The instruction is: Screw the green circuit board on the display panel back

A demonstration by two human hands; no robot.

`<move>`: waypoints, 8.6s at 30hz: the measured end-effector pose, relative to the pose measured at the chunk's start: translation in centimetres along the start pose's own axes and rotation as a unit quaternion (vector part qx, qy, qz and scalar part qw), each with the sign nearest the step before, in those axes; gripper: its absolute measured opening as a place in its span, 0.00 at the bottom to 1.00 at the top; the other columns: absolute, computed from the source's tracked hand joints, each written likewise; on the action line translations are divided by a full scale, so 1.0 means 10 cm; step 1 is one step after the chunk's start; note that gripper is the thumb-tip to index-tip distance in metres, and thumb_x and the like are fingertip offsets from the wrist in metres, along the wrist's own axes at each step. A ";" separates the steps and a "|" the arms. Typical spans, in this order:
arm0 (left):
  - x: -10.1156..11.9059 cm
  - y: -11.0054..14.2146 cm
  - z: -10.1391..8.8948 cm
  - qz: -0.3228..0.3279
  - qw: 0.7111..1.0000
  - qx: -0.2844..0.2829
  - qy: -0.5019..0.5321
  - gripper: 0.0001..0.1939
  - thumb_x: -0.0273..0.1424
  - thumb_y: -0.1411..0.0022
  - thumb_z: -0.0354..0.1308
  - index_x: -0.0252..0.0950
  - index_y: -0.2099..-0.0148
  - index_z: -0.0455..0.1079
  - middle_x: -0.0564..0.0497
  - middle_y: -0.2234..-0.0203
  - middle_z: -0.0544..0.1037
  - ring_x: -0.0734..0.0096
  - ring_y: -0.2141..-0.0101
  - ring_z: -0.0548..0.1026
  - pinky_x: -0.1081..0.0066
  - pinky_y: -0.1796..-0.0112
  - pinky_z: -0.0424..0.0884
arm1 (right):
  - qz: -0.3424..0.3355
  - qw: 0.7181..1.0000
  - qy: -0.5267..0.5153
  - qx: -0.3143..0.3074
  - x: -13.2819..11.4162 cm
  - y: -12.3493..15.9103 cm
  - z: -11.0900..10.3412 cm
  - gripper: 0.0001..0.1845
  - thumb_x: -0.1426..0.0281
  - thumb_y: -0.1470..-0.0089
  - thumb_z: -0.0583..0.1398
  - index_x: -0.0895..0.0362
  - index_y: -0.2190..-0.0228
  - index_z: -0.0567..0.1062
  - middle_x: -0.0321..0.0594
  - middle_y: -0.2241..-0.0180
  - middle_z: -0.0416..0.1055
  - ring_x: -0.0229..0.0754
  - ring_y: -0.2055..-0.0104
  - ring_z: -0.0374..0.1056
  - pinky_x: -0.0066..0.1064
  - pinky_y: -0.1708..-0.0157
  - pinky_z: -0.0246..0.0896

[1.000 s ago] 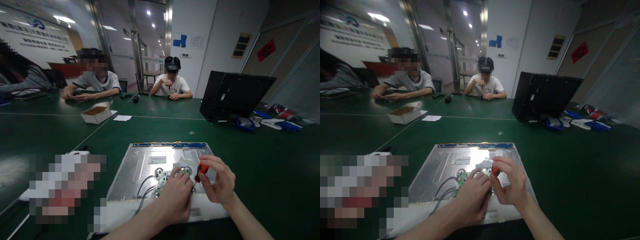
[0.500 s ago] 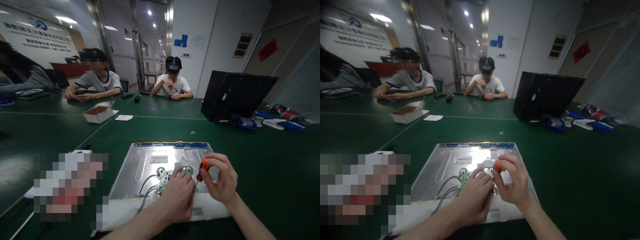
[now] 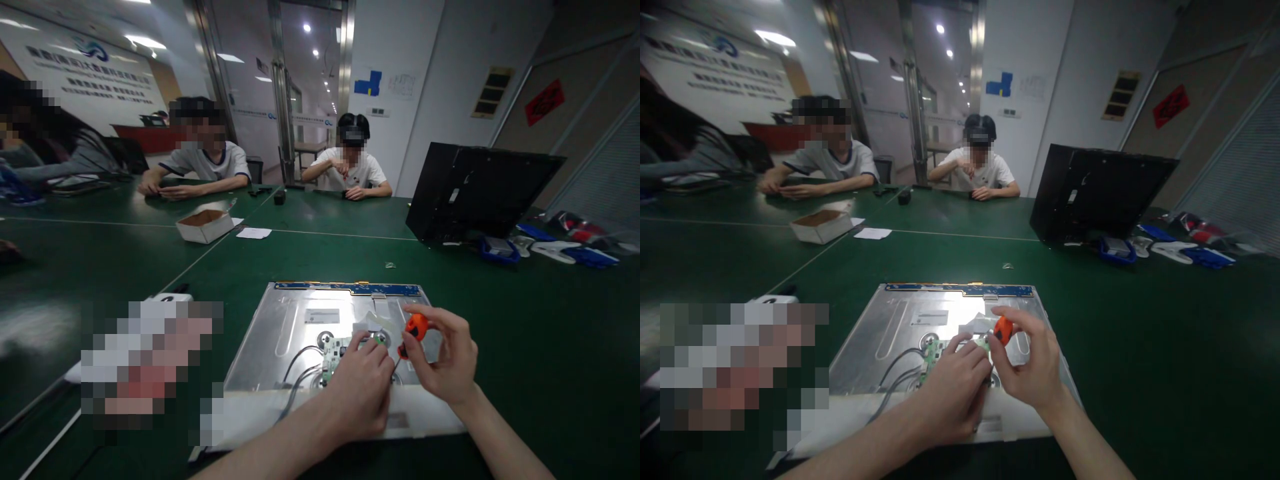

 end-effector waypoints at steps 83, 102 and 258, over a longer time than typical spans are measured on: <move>-0.03 0.01 0.06 0.001 1.000 0.013 0.000 0.15 0.31 0.45 0.56 0.33 0.54 0.67 0.44 0.60 0.74 0.57 0.57 0.70 0.54 0.43 0.51 | 0.009 0.999 -0.046 -0.023 -0.03 0.03 0.01 0.22 0.77 0.49 0.62 0.55 0.53 0.63 0.45 0.58 0.73 0.45 0.56 0.72 0.38 0.61 0.70; -0.05 0.02 0.02 -0.017 0.999 0.019 0.034 0.13 0.28 0.44 0.55 0.35 0.55 0.67 0.45 0.60 0.73 0.57 0.56 0.69 0.54 0.44 0.53 | 0.036 0.997 -0.066 0.010 0.02 -0.01 -0.02 0.20 0.76 0.48 0.62 0.53 0.55 0.63 0.43 0.61 0.71 0.43 0.63 0.73 0.35 0.68 0.72; -0.05 0.00 0.02 -0.023 0.998 0.026 0.052 0.13 0.29 0.46 0.54 0.35 0.56 0.67 0.45 0.61 0.74 0.56 0.57 0.70 0.53 0.43 0.52 | 0.037 0.997 0.005 -0.068 -0.05 -0.08 0.11 0.20 0.76 0.43 0.53 0.55 0.49 0.64 0.47 0.57 0.70 0.47 0.55 0.69 0.40 0.61 0.69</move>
Point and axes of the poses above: each hand's wrist, its own y-axis away from the middle knuckle, its own z-axis out of the palm, x = y × z, the point moved 10 cm from there along -y, towards the middle knuckle
